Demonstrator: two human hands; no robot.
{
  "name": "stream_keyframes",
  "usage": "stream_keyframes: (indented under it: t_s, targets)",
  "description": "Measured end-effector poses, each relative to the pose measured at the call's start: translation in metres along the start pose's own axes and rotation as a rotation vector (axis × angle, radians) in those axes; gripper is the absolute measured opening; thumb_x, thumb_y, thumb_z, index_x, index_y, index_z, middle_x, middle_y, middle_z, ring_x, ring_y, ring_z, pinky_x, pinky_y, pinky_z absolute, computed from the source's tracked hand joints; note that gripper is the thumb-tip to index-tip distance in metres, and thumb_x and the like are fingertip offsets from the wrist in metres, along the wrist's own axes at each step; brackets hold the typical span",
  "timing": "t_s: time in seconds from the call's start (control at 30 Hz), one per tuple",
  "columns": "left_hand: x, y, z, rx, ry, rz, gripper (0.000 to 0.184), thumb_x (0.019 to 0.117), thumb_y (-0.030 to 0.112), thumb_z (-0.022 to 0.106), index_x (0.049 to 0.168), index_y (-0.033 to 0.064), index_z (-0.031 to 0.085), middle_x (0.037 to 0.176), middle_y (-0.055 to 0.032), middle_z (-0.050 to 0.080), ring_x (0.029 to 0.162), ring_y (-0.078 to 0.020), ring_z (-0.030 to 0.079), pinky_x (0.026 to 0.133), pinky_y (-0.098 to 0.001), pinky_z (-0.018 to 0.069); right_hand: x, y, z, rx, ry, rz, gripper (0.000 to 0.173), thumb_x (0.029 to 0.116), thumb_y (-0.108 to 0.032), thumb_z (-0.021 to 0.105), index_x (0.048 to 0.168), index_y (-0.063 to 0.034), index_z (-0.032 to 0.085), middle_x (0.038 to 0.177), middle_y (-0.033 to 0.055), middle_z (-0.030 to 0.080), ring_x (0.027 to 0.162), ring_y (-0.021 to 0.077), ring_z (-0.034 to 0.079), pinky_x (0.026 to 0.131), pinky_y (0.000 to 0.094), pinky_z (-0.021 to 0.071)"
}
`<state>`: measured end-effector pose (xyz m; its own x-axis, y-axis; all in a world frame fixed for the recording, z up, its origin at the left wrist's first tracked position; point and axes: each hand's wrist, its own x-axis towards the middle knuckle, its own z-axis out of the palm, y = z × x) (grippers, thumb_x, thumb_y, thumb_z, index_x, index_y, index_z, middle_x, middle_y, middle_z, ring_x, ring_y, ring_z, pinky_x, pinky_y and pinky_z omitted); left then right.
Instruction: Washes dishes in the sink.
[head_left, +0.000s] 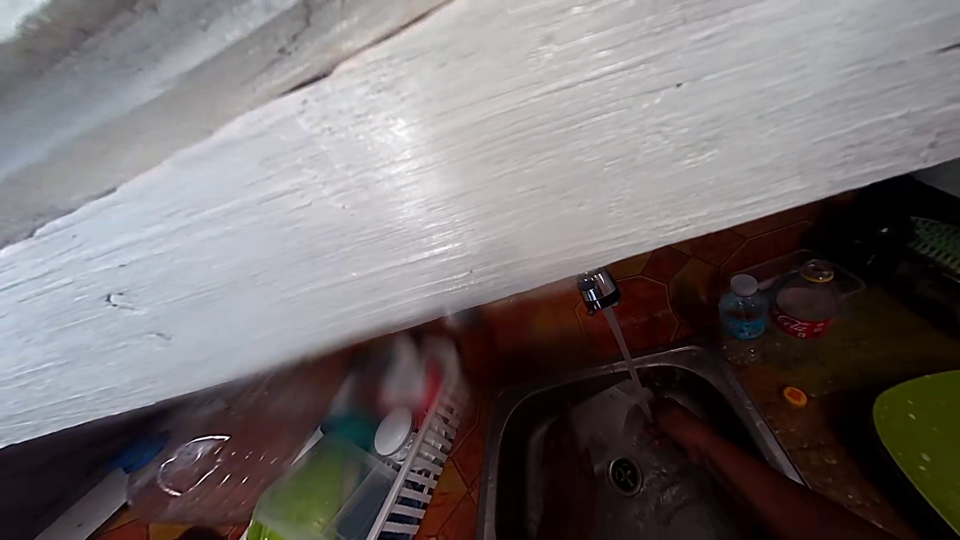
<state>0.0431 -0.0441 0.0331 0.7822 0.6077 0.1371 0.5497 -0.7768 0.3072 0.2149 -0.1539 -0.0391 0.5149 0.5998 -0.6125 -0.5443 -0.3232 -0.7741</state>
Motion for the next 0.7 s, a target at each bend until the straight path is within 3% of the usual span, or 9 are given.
stream_keyframes:
  t_s: [0.07,0.13,0.2,0.27,0.33,0.43,0.5,0.53,0.7]
  targets:
    - [0.009,-0.006,0.002,-0.185,-0.132,-0.225,0.058,0.1039,0.012,0.051,0.158,0.0002,0.032,0.151,-0.0278,0.047,0.132,-0.0422,0.056,0.109,-0.0531,0.0467,0.002,-0.001,-0.002,-0.098,0.005,-0.05,0.038,0.112,-0.02,0.04,0.144,-0.0006,0.049,0.136,0.0231,0.054,0.114,0.0328,0.059,0.092,0.05,0.0514]
    - [0.013,-0.022,0.015,-0.394,-0.166,-0.347,0.055,0.1068,0.016,0.047,0.156,-0.0042,0.032,0.145,-0.031,0.052,0.129,-0.042,0.057,0.11,-0.0536,0.0449,0.005,0.001,-0.006,-0.201,-0.007,-0.078,0.035,0.111,-0.02,0.043,0.141,-0.0045,0.055,0.132,0.0215,0.059,0.113,0.0318,0.06,0.091,0.0503,0.0506]
    - [0.014,-0.033,0.028,-0.589,-0.249,-0.499,0.05,0.109,0.019,0.045,0.152,-0.0048,0.036,0.134,-0.0309,0.058,0.117,-0.0393,0.064,0.1,-0.0528,0.0519,0.005,0.002,-0.009,-0.267,-0.052,-0.076,0.033,0.1103,-0.019,0.045,0.138,-0.0044,0.055,0.123,0.0204,0.061,0.104,0.0302,0.063,0.085,0.049,0.0541]
    - [0.014,-0.034,0.033,-0.771,-0.346,-0.66,0.045,0.1111,0.022,0.04,0.149,-0.0032,0.038,0.125,-0.0278,0.061,0.096,-0.0342,0.069,0.078,-0.0486,0.0591,0.002,0.0,-0.013,-0.271,-0.083,-0.067,0.032,0.1103,-0.02,0.047,0.137,-0.0037,0.054,0.117,0.0195,0.061,0.095,0.0288,0.065,0.076,0.0466,0.0577]
    - [0.012,-0.023,0.03,-0.882,-0.415,-0.808,0.044,0.1131,0.027,0.036,0.148,0.0006,0.039,0.121,-0.025,0.062,0.086,-0.0322,0.068,0.07,-0.0458,0.0574,-0.002,-0.004,-0.017,-0.265,-0.078,-0.053,0.032,0.1099,-0.021,0.049,0.136,-0.0033,0.055,0.111,0.0171,0.061,0.087,0.0254,0.064,0.07,0.0428,0.0571]
    - [0.012,-0.012,0.031,-0.943,-0.43,-0.81,0.044,0.1136,0.025,0.033,0.151,0.0024,0.034,0.125,-0.0232,0.06,0.089,-0.0307,0.068,0.073,-0.0437,0.0578,-0.001,-0.009,-0.023,-0.266,-0.035,-0.077,0.034,0.1088,-0.021,0.052,0.137,-0.0033,0.056,0.11,0.0183,0.064,0.083,0.0255,0.067,0.069,0.0421,0.0581]
    - [0.02,-0.001,0.029,-0.954,-0.408,-0.821,0.044,0.1134,0.022,0.033,0.155,0.0062,0.031,0.131,-0.0224,0.058,0.091,-0.0305,0.066,0.076,-0.0435,0.0554,-0.001,-0.012,-0.025,-0.278,0.005,-0.119,0.036,0.1093,-0.023,0.051,0.141,-0.0048,0.055,0.115,0.0206,0.064,0.09,0.0294,0.067,0.074,0.0464,0.0582]
    - [0.023,-0.008,0.038,-0.969,-0.398,-0.78,0.045,0.1129,0.021,0.035,0.155,0.0069,0.03,0.128,-0.0226,0.058,0.088,-0.0303,0.068,0.071,-0.0429,0.0577,-0.003,-0.013,-0.026,-0.307,0.026,-0.143,0.038,0.1095,-0.024,0.051,0.143,-0.0071,0.053,0.117,0.0214,0.064,0.092,0.031,0.068,0.075,0.0481,0.0587]
    - [0.011,-0.022,0.046,-0.893,-0.581,-0.755,0.044,0.1096,0.014,0.042,0.152,0.0039,0.034,0.122,-0.0243,0.061,0.087,-0.0307,0.069,0.07,-0.044,0.0582,-0.035,0.008,-0.033,-0.443,0.017,-0.111,0.057,0.1066,-0.024,0.057,0.159,-0.0124,0.036,0.127,0.0256,0.063,0.093,0.0367,0.07,0.076,0.0523,0.0598]
